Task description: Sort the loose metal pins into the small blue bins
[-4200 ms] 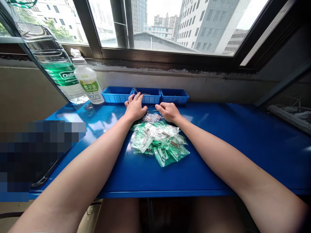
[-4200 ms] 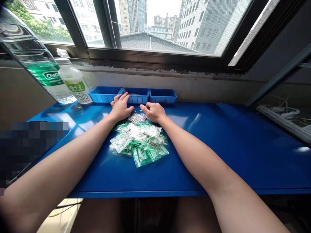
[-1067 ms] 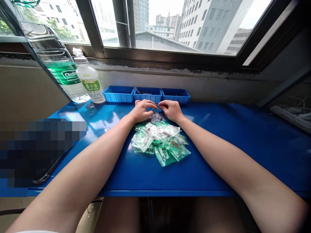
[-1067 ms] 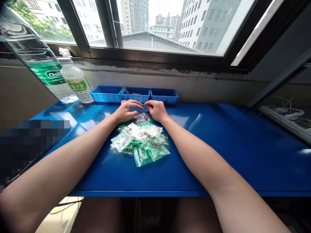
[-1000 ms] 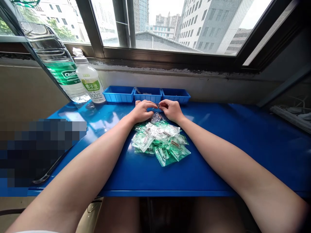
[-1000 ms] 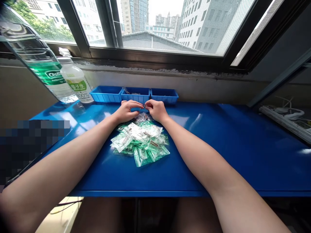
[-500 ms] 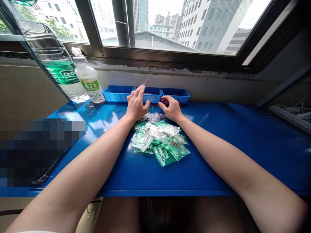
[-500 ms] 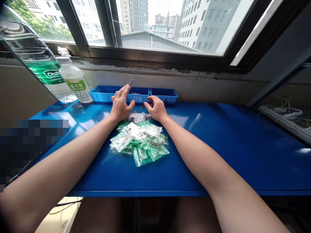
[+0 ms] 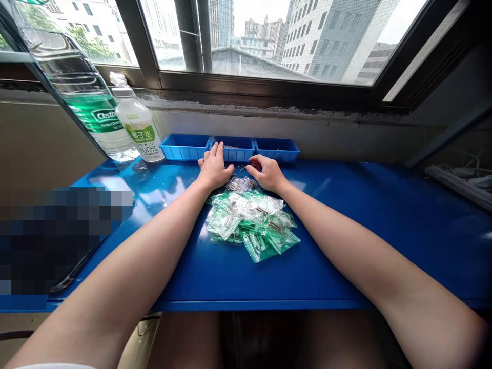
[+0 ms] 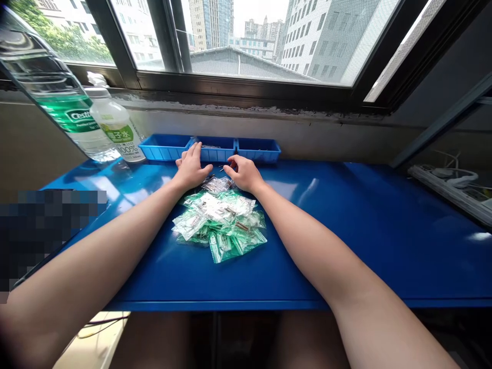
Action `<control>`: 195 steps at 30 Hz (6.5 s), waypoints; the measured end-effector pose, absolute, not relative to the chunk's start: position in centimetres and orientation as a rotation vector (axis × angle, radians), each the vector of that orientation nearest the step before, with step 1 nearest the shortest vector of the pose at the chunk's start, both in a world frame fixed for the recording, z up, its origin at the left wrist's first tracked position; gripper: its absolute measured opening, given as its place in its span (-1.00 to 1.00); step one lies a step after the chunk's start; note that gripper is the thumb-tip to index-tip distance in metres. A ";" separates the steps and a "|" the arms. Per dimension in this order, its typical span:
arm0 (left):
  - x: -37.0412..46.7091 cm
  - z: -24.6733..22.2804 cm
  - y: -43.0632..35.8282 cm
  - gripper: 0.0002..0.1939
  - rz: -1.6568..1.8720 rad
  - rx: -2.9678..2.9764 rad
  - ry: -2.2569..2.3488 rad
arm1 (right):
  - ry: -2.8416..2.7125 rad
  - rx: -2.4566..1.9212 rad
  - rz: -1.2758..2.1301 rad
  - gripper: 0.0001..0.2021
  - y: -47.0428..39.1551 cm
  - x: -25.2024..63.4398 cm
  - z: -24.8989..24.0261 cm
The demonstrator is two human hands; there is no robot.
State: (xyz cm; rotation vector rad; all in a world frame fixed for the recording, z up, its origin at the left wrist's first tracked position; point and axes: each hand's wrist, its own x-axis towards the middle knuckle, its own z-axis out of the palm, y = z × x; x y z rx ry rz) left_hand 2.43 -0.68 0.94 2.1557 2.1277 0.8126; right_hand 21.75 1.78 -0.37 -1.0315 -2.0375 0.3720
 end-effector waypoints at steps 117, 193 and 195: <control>2.6 1.6 -1.3 -0.43 1.526 2.359 1.865 | -1.487 -1.029 1.181 -0.71 2.9 22.4 0.3; 2.3 1.0 -0.8 -0.32 0.756 2.203 2.042 | -1.447 -1.047 1.216 -0.57 2.3 22.5 0.5; 2.3 1.0 -0.8 -0.32 0.741 2.210 2.045 | -1.468 -1.031 1.209 -0.58 2.4 22.5 0.5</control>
